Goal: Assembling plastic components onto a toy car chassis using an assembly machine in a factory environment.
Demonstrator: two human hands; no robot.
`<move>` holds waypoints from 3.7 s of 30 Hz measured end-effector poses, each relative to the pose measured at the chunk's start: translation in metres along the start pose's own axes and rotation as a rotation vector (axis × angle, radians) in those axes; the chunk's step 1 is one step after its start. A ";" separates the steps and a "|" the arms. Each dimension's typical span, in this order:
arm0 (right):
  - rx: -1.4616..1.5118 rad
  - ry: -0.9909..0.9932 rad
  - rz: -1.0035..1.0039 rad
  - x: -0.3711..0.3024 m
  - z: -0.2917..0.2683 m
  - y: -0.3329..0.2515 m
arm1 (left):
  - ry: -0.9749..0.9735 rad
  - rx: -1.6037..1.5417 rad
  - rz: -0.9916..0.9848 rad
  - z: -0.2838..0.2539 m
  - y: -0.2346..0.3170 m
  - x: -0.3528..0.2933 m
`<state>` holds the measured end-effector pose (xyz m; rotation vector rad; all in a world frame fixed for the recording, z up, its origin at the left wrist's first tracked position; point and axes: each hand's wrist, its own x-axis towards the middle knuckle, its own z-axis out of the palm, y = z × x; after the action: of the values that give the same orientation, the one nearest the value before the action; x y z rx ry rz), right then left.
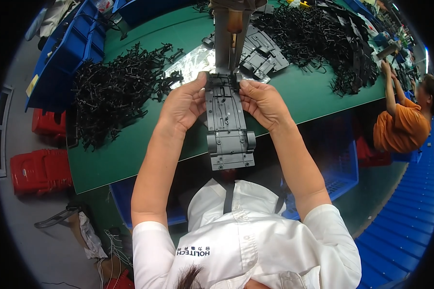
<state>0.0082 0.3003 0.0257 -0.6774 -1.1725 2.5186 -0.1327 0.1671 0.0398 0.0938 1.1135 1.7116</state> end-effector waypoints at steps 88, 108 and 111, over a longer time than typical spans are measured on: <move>0.111 0.067 -0.036 0.017 0.000 0.000 | 0.085 -0.079 0.020 0.008 0.011 0.019; -0.025 0.193 -0.043 0.012 0.015 -0.007 | 0.102 -0.074 0.007 0.008 0.012 0.022; -0.013 0.172 -0.032 0.013 0.011 -0.008 | 0.102 -0.082 0.008 0.008 0.012 0.024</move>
<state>-0.0085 0.3044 0.0341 -0.8525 -1.1313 2.3747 -0.1476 0.1900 0.0424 -0.0411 1.1167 1.7835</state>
